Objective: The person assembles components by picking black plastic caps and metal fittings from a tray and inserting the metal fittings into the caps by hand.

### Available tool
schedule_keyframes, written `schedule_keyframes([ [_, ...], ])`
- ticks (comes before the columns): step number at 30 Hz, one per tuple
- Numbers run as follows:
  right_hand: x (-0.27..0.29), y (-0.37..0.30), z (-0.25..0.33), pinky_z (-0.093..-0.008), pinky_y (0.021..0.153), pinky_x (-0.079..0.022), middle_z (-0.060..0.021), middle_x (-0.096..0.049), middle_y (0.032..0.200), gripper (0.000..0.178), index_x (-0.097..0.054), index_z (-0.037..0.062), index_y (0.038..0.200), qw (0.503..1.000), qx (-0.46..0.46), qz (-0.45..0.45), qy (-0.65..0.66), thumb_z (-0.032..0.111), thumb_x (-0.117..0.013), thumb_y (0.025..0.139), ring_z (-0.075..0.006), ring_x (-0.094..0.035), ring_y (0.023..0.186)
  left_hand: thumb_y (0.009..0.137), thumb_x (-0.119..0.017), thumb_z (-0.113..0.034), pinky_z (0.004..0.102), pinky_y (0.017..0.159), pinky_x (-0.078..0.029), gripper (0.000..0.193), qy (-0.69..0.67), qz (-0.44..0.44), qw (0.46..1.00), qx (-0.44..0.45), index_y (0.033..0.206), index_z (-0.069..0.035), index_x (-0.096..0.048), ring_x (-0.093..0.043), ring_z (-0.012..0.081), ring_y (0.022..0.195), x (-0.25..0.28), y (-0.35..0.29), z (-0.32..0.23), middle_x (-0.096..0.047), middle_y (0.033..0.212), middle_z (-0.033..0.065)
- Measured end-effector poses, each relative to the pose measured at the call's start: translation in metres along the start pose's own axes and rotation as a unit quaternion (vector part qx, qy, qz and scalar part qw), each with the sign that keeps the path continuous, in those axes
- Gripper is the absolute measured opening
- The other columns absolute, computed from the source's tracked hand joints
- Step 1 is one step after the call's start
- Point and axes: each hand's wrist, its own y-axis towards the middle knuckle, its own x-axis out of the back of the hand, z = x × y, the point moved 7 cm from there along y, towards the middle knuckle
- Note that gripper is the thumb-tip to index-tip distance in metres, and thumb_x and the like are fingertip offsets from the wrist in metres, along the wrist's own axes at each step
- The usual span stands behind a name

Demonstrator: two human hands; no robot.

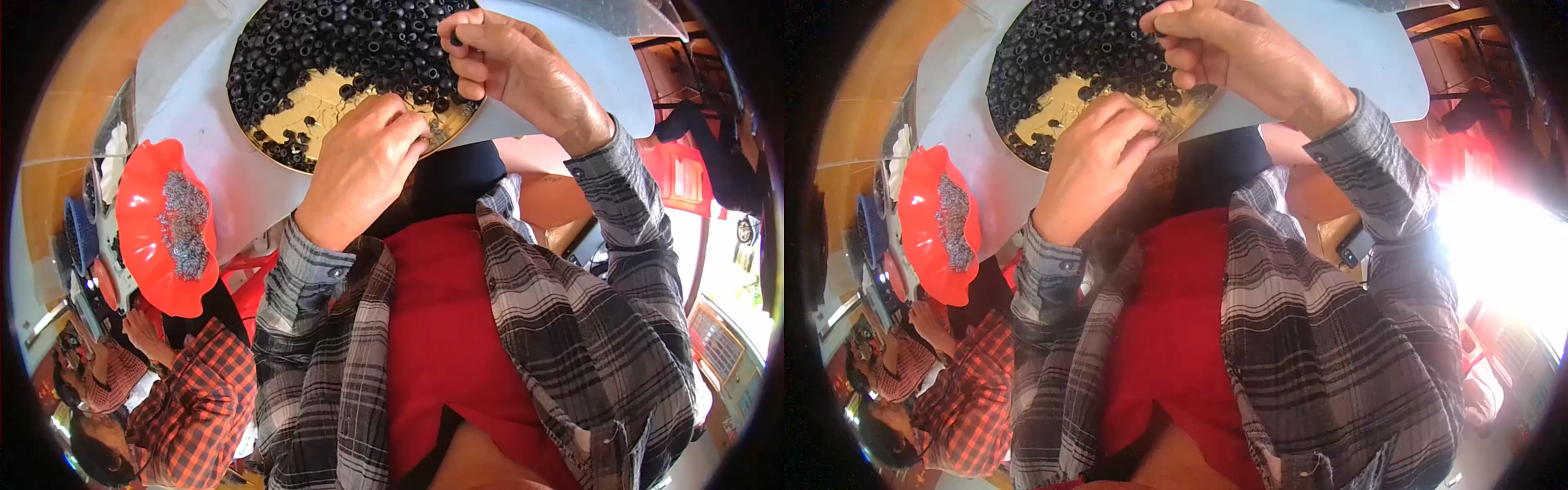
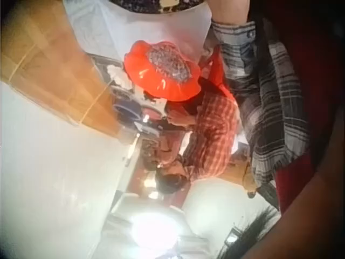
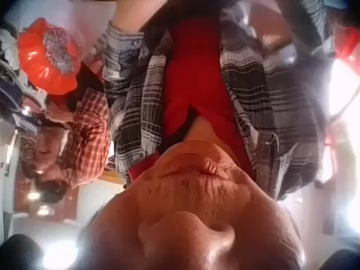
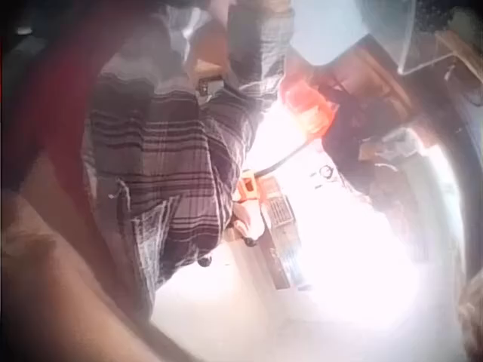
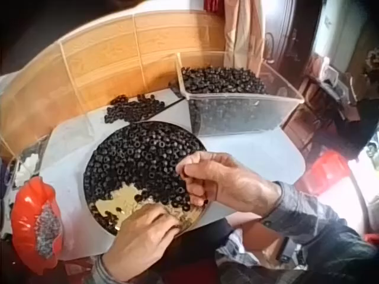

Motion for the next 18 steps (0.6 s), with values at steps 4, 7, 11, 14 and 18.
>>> schedule_keyframes([
  [4,0.001,-0.006,0.006,-0.0252,0.068,-0.044,0.0016,-0.053,0.086,0.027,-0.063,0.0015,0.118,0.984,0.051,-0.006,-0.169,0.022,-0.057,0.102,-0.0081,-0.049,0.074,0.082,-0.071,-0.008,0.0387,0.074,-0.050,0.012,0.019,-0.013,0.999,0.025,0.091,-0.003,-0.065,-0.061,0.0295,0.085,0.008,-0.007,0.003,-0.059,0.089,0.0096],
  [7,0.002,-0.007,0.006,-0.0234,0.066,-0.044,0.0023,-0.052,0.083,0.027,-0.063,-0.0003,0.116,0.966,0.050,-0.039,-0.252,0.022,-0.057,0.102,-0.0067,-0.048,0.071,0.080,-0.073,-0.009,0.0394,0.073,-0.050,0.013,0.020,-0.045,0.997,0.059,0.089,-0.003,-0.065,-0.059,0.0296,0.084,0.021,-0.008,0.015,-0.057,0.087,0.0095],
  [11,-0.008,-0.009,0.009,-0.0216,0.071,-0.047,0.0003,-0.060,0.085,0.025,-0.067,0.0012,0.114,0.917,0.058,-0.020,-0.394,0.022,-0.060,0.100,-0.0068,-0.056,0.077,0.082,-0.072,-0.011,0.0407,0.073,-0.049,0.012,0.104,-0.136,0.977,0.128,0.088,-0.003,-0.066,-0.059,0.0315,0.085,0.039,-0.003,0.036,-0.057,0.086,0.0107],
  [14,-0.022,-0.012,0.007,-0.0224,0.078,-0.052,-0.0030,-0.069,0.090,0.024,-0.068,0.0006,0.113,0.897,0.066,0.002,-0.436,0.019,-0.064,0.098,-0.0088,-0.065,0.085,0.088,-0.066,-0.016,0.0418,0.078,-0.049,0.018,0.148,-0.088,0.979,0.104,0.098,-0.001,-0.067,-0.061,0.0333,0.090,0.027,0.001,0.042,-0.062,0.091,0.0124],
  [18,-0.030,-0.010,-0.001,-0.0261,0.077,-0.053,-0.0059,-0.070,0.092,0.023,-0.068,-0.0012,0.110,0.871,0.104,0.028,-0.480,0.017,-0.064,0.096,-0.0109,-0.065,0.083,0.087,-0.067,-0.012,0.0390,0.077,-0.049,0.017,0.135,-0.096,0.981,0.098,0.100,-0.001,-0.067,-0.062,0.0327,0.087,0.031,-0.003,0.043,-0.062,0.091,0.0134],
])
